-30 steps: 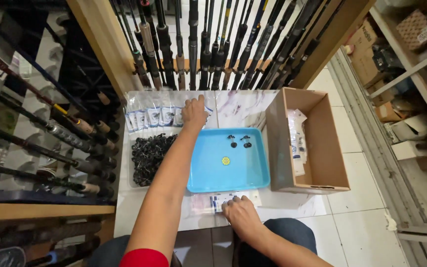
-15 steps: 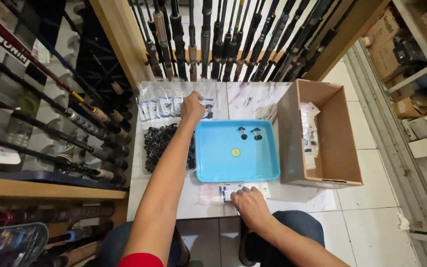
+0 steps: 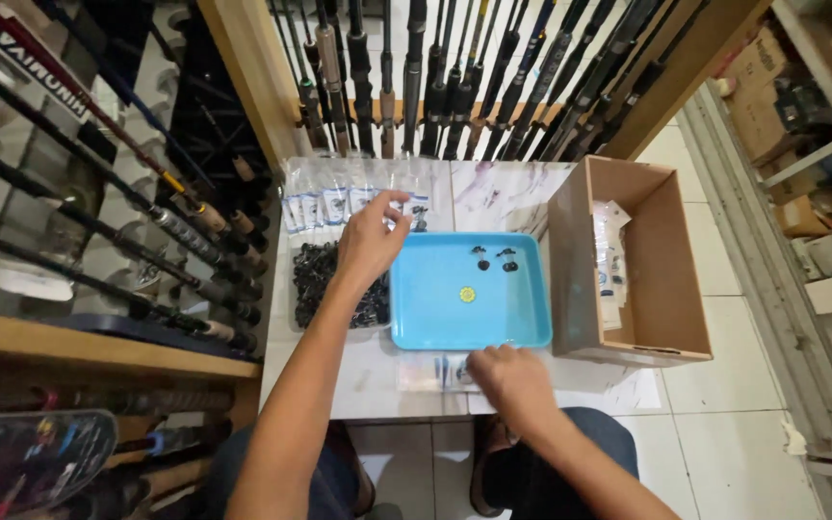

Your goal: The person organizes fishing hooks and swivel connectors, picking them from a large container and sorting them into a blue plastic tray.

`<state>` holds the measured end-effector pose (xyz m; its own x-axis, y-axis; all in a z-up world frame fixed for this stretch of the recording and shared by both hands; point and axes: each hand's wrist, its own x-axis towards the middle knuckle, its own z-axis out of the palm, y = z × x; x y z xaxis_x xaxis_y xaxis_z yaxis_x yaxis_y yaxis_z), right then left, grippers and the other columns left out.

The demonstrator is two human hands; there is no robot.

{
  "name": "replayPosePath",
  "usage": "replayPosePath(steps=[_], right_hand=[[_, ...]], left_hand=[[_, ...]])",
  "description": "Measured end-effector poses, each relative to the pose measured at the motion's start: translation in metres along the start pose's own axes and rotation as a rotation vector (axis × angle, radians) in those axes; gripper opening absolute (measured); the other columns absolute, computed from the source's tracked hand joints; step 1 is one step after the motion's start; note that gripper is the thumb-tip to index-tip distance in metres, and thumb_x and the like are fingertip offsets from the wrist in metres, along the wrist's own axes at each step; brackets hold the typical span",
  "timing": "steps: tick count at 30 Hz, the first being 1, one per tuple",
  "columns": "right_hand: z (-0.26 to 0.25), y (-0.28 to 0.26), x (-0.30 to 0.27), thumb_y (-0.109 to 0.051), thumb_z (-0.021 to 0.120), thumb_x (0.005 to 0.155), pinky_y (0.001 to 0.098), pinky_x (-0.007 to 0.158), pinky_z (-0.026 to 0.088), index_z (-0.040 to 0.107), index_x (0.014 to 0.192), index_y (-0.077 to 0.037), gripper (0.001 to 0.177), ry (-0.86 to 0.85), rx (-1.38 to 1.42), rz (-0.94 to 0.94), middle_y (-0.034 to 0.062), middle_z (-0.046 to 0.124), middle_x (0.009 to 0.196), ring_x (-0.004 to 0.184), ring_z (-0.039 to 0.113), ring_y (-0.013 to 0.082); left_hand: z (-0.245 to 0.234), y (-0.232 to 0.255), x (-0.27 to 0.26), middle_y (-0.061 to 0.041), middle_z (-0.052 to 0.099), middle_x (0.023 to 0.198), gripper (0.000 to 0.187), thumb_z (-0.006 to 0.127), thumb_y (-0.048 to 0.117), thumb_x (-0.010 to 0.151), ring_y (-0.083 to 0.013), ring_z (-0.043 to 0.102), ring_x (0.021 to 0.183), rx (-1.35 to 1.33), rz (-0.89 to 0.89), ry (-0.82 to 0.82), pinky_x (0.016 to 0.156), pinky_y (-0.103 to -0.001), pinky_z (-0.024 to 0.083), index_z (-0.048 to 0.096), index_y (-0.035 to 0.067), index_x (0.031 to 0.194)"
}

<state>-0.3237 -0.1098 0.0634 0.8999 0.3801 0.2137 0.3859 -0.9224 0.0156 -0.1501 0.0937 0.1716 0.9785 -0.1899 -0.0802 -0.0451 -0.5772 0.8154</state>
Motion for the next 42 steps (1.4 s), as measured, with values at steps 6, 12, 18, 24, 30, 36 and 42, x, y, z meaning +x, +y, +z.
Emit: replayPosePath(steps=[6, 12, 18, 24, 30, 36, 42], right_hand=[[-0.092, 0.003, 0.076, -0.013, 0.071, 0.080, 0.0334, 0.072, 0.053, 0.066, 0.094, -0.003, 0.018, 0.037, 1.204, 0.558, 0.0128, 0.070, 0.070, 0.068, 0.064, 0.0175], [-0.072, -0.033, 0.107, -0.013, 0.071, 0.080, 0.0256, 0.068, 0.050, 0.067, 0.087, -0.004, 0.012, -0.098, 1.519, 0.508, 0.0048, 0.066, 0.069, 0.067, 0.056, 0.0117], [-0.006, 0.027, 0.091, -0.020, 0.072, 0.081, 0.0280, 0.064, 0.053, 0.063, 0.112, -0.009, 0.034, 0.049, 1.215, 0.489, 0.0093, 0.068, 0.091, 0.078, 0.062, 0.0177], [-0.076, 0.026, 0.092, -0.011, 0.074, 0.077, 0.0243, 0.065, 0.047, 0.070, 0.094, -0.002, 0.019, -0.088, 1.372, 0.465, 0.0056, 0.063, 0.070, 0.070, 0.052, 0.0106], [-0.091, 0.037, 0.088, -0.007, 0.073, 0.080, 0.0226, 0.065, 0.047, 0.071, 0.090, -0.003, 0.011, 0.068, 1.321, 0.447, 0.0068, 0.064, 0.075, 0.074, 0.054, 0.0107], [-0.085, 0.043, 0.085, -0.006, 0.067, 0.084, 0.0247, 0.076, 0.050, 0.070, 0.093, -0.005, 0.010, 0.098, 1.256, 0.304, 0.0078, 0.064, 0.097, 0.097, 0.058, 0.0159], [-0.083, 0.040, 0.090, -0.039, 0.038, 0.096, 0.0426, 0.074, 0.055, 0.046, 0.132, -0.002, 0.053, 0.019, 1.509, 0.566, 0.0236, 0.053, 0.120, 0.098, 0.061, 0.0302]], left_hand=[[0.007, -0.057, -0.056, -0.013, 0.068, 0.098, 0.034, 0.045, 0.028, 0.095, -0.0127, 0.061, 0.080, -0.749, 0.053, -0.100, 0.060, -0.021, 0.049, 0.057, 0.008, 0.121], [0.019, -0.023, -0.084, -0.006, 0.068, 0.084, 0.036, 0.050, 0.029, 0.095, -0.0047, 0.061, 0.076, -1.034, 0.118, -0.284, 0.064, -0.018, 0.050, 0.062, 0.002, 0.116], [0.059, -0.063, -0.073, -0.016, 0.064, 0.111, 0.042, 0.039, 0.031, 0.100, -0.0230, 0.064, 0.093, -0.682, 0.142, -0.354, 0.079, -0.036, 0.053, 0.051, 0.006, 0.131], [0.065, -0.052, -0.081, -0.012, 0.066, 0.095, 0.061, 0.022, 0.047, 0.099, -0.0179, 0.060, 0.075, -0.600, 0.137, -0.572, 0.065, -0.028, 0.051, 0.052, 0.005, 0.130], [0.055, -0.039, -0.086, -0.008, 0.061, 0.075, 0.056, 0.033, 0.048, 0.098, -0.0122, 0.055, 0.068, -0.726, 0.005, -0.618, 0.062, -0.023, 0.049, 0.064, 0.001, 0.103], [0.055, -0.049, -0.082, -0.008, 0.057, 0.096, 0.051, 0.037, 0.047, 0.097, -0.0142, 0.050, 0.078, -0.674, 0.025, -0.598, 0.066, -0.025, 0.041, 0.057, 0.003, 0.116], [0.064, -0.056, -0.077, -0.010, 0.055, 0.093, 0.043, 0.052, 0.046, 0.090, -0.0322, 0.058, 0.088, 0.058, 0.343, -0.138, 0.076, -0.041, 0.047, 0.050, 0.013, 0.118]])
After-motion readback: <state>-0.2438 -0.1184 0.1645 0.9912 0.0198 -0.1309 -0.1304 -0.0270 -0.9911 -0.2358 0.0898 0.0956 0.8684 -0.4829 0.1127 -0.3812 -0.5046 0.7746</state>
